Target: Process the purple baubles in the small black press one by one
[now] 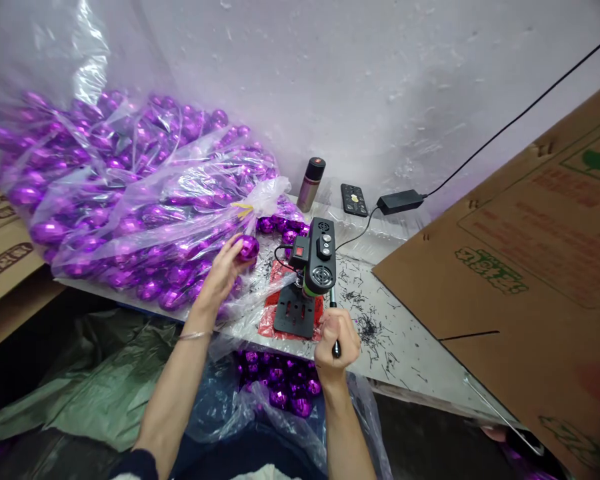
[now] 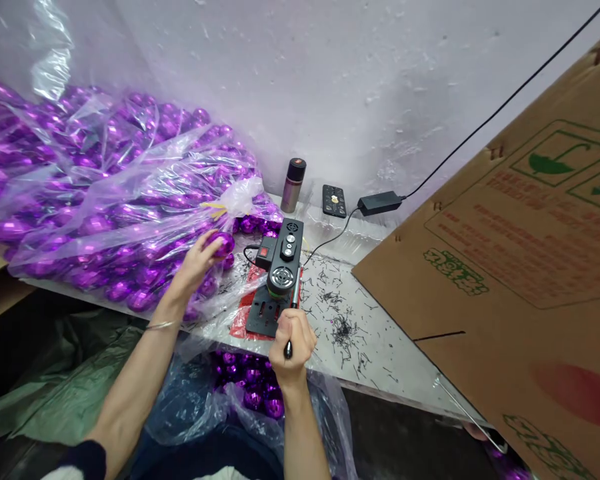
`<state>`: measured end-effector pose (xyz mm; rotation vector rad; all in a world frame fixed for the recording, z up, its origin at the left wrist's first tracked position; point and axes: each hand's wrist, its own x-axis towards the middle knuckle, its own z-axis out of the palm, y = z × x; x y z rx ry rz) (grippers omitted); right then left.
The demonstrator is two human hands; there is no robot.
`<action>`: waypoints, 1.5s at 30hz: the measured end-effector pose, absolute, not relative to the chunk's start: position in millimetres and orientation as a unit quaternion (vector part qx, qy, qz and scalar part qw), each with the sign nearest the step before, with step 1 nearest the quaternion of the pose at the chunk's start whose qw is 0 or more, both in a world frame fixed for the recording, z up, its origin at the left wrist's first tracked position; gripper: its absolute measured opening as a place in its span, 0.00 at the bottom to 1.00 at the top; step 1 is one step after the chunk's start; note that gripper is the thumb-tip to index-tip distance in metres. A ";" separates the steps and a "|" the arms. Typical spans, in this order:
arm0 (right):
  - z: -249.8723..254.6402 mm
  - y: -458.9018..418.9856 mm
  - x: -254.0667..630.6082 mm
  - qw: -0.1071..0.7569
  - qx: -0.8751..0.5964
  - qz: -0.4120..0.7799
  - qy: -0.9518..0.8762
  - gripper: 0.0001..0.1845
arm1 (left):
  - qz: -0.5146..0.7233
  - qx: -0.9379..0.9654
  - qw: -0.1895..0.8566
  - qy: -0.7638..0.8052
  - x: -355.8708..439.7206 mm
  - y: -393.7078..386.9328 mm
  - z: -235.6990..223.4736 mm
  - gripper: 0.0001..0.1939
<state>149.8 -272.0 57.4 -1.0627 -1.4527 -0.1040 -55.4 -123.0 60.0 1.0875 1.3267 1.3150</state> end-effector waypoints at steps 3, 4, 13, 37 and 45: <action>57.2 -271.3 149.8 0.629 -0.458 -0.040 -0.627 0.17 | 0.595 0.250 0.641 0.417 -70.0 -170.6 58.6 0.16; 57.0 -270.9 149.7 0.633 -0.456 -0.040 -0.625 0.18 | 0.592 0.212 0.671 0.393 -70.4 -185.3 55.9 0.13; 60.5 -269.9 149.1 0.634 -0.452 -0.037 -0.627 0.17 | 0.535 0.225 0.684 0.443 -2.2 -228.5 -10.1 0.21; 61.2 -272.4 148.9 0.624 -0.467 -0.040 -0.625 0.17 | 0.426 0.677 0.311 0.512 22.8 -210.7 -36.1 0.27; 67.5 -272.8 147.5 0.635 -0.482 -0.020 -0.603 0.16 | 0.391 0.725 0.298 0.482 20.4 -212.3 -41.4 0.28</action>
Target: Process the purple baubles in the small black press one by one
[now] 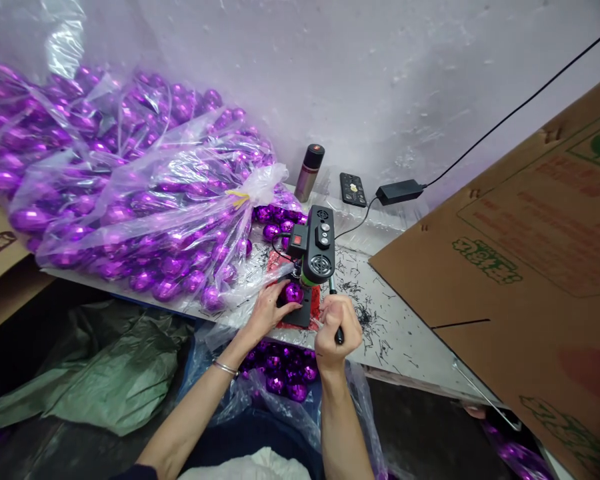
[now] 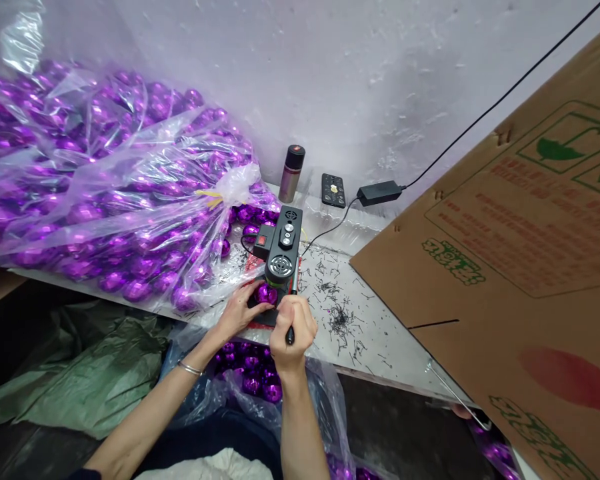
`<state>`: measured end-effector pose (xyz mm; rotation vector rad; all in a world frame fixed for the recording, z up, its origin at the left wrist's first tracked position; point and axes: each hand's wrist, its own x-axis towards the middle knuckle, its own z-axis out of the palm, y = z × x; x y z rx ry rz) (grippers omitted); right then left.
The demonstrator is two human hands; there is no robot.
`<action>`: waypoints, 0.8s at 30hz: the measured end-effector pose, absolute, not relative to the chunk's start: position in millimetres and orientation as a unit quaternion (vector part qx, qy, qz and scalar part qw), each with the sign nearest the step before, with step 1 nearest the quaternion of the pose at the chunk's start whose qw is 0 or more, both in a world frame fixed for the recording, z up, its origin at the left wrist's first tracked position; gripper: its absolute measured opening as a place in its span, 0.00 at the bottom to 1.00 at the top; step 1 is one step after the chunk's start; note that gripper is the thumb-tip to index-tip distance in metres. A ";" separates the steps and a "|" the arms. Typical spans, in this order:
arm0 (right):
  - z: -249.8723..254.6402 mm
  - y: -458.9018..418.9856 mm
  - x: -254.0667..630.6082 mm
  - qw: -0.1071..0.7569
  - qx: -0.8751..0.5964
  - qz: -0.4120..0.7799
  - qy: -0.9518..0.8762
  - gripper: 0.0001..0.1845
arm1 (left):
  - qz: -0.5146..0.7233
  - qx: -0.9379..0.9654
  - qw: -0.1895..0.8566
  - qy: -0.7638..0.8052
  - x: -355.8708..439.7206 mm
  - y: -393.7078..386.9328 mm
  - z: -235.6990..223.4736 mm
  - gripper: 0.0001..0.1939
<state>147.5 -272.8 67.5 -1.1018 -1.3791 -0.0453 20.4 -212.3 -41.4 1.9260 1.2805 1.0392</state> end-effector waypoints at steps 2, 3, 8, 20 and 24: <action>70.1 -273.0 147.8 0.638 -0.480 -0.013 -0.602 0.16 | 0.399 0.722 0.294 0.484 27.9 -210.4 -43.3 0.29; 71.0 -273.2 148.1 0.638 -0.479 -0.011 -0.603 0.16 | 0.405 0.717 0.295 0.484 31.7 -209.7 -44.5 0.29; 70.5 -274.2 149.5 0.631 -0.480 -0.010 -0.610 0.16 | 0.421 0.696 0.330 0.479 39.3 -209.7 -51.4 0.29; 33.2 -272.5 149.0 0.625 -0.463 -0.065 -0.625 0.17 | 0.424 0.683 0.340 0.487 38.3 -211.9 -53.1 0.30; 17.9 -268.7 148.6 0.649 -0.452 -0.078 -0.607 0.17 | 0.420 0.683 0.341 0.490 38.6 -212.7 -53.3 0.30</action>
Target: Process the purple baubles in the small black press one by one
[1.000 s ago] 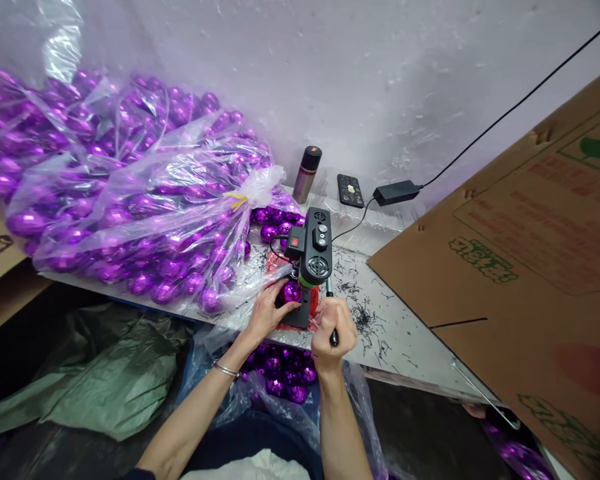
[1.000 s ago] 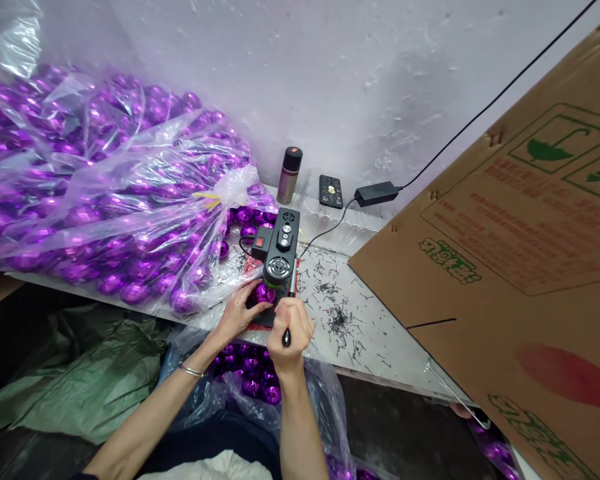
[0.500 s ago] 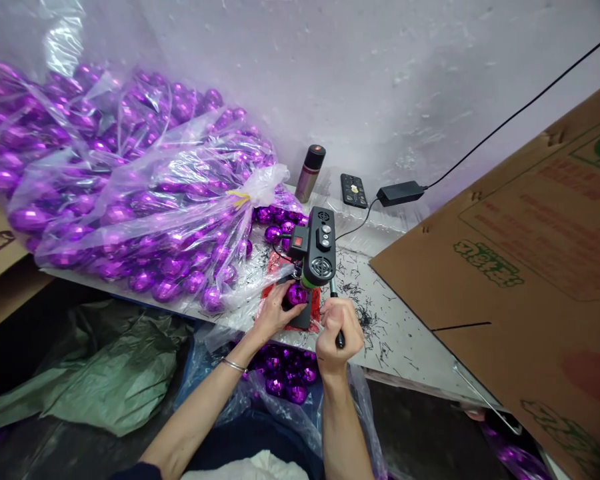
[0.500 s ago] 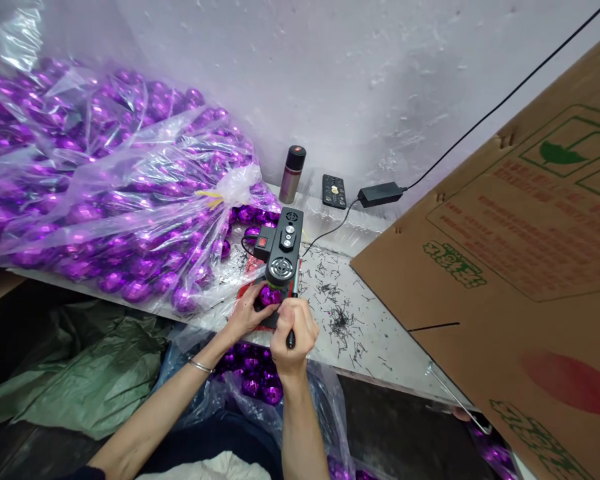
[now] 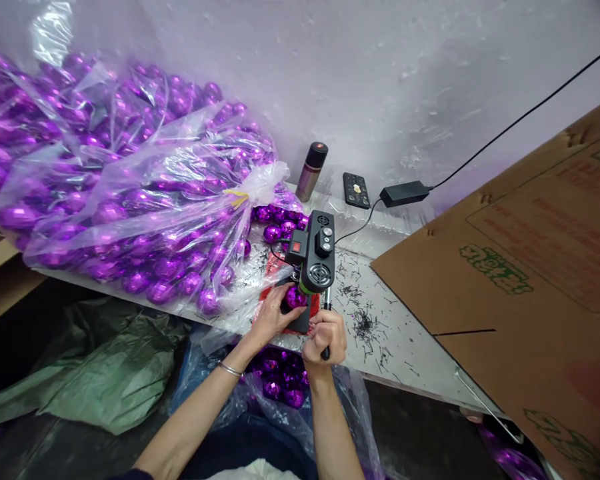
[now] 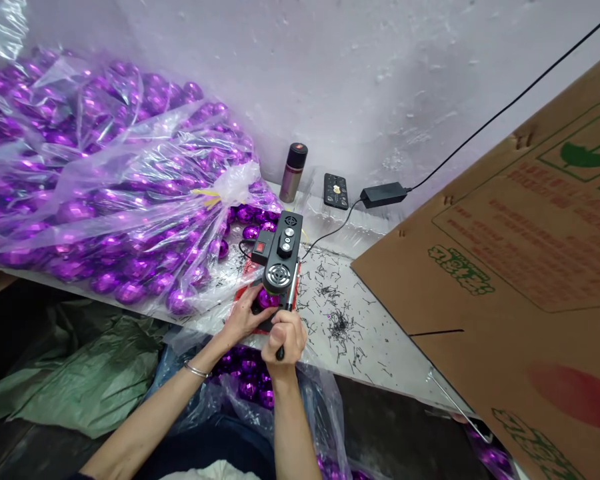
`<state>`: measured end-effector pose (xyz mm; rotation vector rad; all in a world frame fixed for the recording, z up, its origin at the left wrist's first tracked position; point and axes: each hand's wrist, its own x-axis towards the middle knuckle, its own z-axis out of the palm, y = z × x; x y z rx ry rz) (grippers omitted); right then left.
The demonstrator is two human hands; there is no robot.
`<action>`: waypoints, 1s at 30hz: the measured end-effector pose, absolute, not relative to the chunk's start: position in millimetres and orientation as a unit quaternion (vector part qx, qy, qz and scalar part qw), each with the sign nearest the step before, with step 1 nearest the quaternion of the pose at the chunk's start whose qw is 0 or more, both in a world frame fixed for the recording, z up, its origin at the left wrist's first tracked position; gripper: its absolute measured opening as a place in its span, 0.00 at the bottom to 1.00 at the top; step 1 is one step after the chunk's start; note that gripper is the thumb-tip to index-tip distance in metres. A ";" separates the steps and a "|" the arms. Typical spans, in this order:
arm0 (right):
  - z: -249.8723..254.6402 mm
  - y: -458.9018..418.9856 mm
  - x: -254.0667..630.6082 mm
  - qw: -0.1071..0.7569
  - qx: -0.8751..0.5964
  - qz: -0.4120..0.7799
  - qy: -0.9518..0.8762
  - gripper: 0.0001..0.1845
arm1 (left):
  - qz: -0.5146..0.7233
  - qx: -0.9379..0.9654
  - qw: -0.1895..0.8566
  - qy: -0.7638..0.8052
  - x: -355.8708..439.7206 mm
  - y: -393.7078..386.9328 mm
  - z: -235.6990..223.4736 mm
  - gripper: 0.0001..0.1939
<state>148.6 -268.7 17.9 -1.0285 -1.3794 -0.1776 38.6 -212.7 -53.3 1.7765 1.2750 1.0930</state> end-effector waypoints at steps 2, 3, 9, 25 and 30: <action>13.9 -267.8 148.4 0.651 -0.451 -0.082 -0.604 0.18 | 0.421 0.683 0.340 0.490 38.7 -212.8 -53.6 0.30; 12.7 -267.5 148.4 0.650 -0.452 -0.083 -0.605 0.18 | 0.421 0.684 0.340 0.490 38.6 -212.9 -53.5 0.29; 11.2 -265.9 148.7 0.651 -0.443 -0.093 -0.610 0.19 | 0.422 0.687 0.331 0.491 38.0 -213.2 -52.1 0.29; 2.2 -261.2 151.6 0.655 -0.415 -0.097 -0.624 0.18 | 0.430 0.696 0.320 0.478 37.7 -209.9 -57.4 0.28; 5.6 -261.6 153.1 0.621 -0.410 -0.117 -0.658 0.18 | 0.429 0.703 0.303 0.479 36.4 -209.1 -58.7 0.29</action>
